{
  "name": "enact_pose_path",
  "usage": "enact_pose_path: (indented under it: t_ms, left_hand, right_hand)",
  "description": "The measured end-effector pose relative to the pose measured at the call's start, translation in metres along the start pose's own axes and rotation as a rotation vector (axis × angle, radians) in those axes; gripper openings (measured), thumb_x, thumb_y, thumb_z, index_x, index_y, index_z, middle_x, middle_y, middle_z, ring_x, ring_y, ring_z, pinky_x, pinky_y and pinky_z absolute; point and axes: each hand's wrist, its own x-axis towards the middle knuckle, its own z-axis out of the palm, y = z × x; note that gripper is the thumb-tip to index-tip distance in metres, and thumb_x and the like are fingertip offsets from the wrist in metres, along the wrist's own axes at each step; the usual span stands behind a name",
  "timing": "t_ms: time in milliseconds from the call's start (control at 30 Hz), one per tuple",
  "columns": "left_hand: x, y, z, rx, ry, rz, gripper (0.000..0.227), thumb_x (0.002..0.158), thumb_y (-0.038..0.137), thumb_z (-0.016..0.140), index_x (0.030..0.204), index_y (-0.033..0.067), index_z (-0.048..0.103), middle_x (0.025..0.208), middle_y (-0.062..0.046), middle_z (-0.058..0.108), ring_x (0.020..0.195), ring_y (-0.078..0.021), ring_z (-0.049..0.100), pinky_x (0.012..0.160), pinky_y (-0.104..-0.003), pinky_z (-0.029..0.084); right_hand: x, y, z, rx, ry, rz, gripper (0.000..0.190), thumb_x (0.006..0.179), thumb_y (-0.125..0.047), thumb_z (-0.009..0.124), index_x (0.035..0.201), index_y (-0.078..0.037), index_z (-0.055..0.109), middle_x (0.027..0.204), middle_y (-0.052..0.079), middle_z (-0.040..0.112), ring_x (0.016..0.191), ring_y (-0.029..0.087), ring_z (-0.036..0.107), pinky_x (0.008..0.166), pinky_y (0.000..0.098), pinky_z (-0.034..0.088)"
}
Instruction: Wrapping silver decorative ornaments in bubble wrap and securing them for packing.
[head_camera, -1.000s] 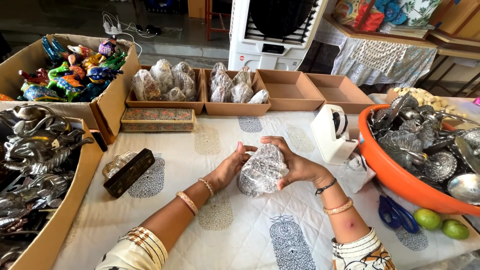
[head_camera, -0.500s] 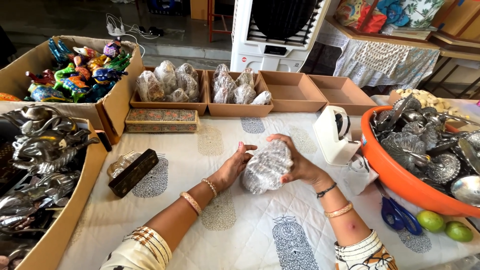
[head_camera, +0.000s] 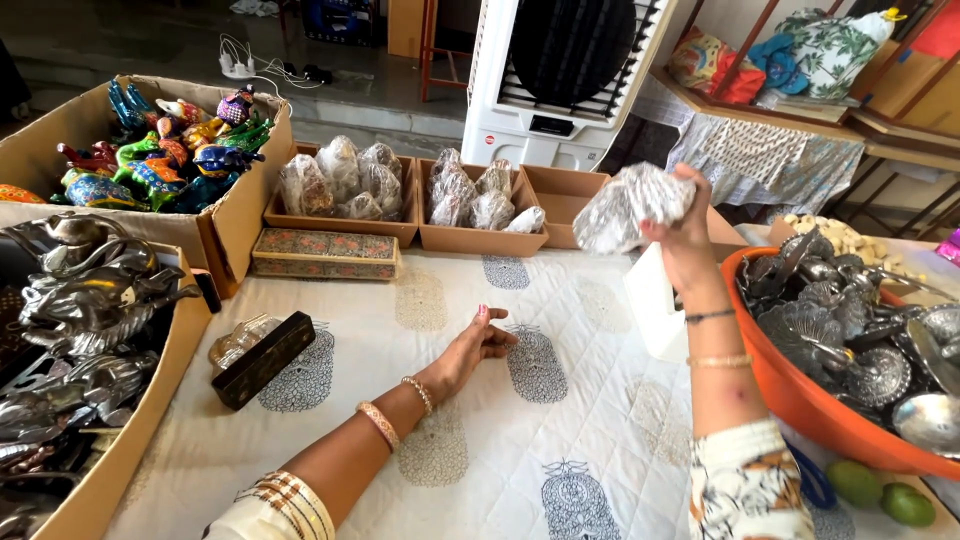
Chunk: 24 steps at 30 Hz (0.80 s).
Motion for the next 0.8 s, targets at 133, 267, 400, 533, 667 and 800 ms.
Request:
enact_pose_path:
  t_ms: [133,267,400,533,667,800]
  left_hand:
    - [0.000,0.002,0.000,-0.010,0.008,0.003,0.078,0.101,0.063,0.016,0.148,0.0030,0.035,0.125,-0.022,0.061,0.123,-0.0287,0.054,0.112,-0.042,0.041]
    - [-0.008,0.017,0.003,-0.024,0.012,-0.034,0.078,0.101,0.063,0.016,0.148,0.0032,0.037,0.123,-0.020,0.061,0.118,-0.0270,0.055,0.110,-0.041,0.044]
    - [-0.009,0.022,0.005,0.012,0.010,-0.077,0.079,0.100,0.064,0.014,0.148,0.0049,0.037,0.124,-0.019,0.060,0.117,-0.0266,0.056,0.109,-0.040,0.045]
    - [-0.009,0.023,0.005,0.029,0.027,-0.098,0.079,0.099,0.065,0.016,0.148,0.0062,0.037,0.123,-0.019,0.061,0.116,-0.0259,0.058,0.108,-0.039,0.045]
    - [-0.012,0.030,0.006,0.036,0.034,-0.116,0.081,0.099,0.066,0.018,0.148,0.0061,0.038,0.121,-0.018,0.061,0.114,-0.0249,0.058,0.107,-0.039,0.046]
    - [-0.005,0.015,0.000,-0.047,0.011,-0.102,0.078,0.101,0.064,0.020,0.148,0.0053,0.039,0.118,-0.017,0.061,0.114,-0.0235,0.057,0.108,-0.039,0.046]
  right_hand:
    - [0.046,0.044,-0.037,-0.015,0.115,0.069,0.086,0.082,0.000,0.082,0.150,-0.023,0.035,0.142,0.009,0.044,0.124,0.028,0.051,0.107,0.0409,0.052]
    - [0.083,0.103,-0.065,-0.003,0.211,0.008,0.088,0.084,0.008,0.084,0.151,-0.019,0.034,0.148,0.014,0.034,0.128,0.023,0.056,0.107,0.0376,0.058]
    - [0.108,0.143,-0.069,0.003,0.369,0.043,0.089,0.079,0.010,0.084,0.146,-0.018,0.033,0.146,0.011,0.023,0.120,0.025,0.060,0.102,0.0366,0.060]
    - [0.117,0.185,-0.077,-0.083,0.387,-0.002,0.087,0.085,0.014,0.086,0.148,-0.016,0.034,0.144,0.013,0.019,0.129,0.023,0.053,0.107,0.0383,0.055]
    - [0.113,0.192,-0.067,0.002,0.337,0.126,0.092,0.077,0.004,0.087,0.147,-0.019,0.031,0.144,0.017,0.034,0.123,0.026,0.057,0.098,0.0323,0.058]
    - [0.114,0.229,-0.096,-0.257,0.357,0.162,0.096,0.076,-0.005,0.092,0.149,-0.018,0.031,0.145,0.017,0.030,0.133,0.026,0.047,0.102,0.0343,0.053]
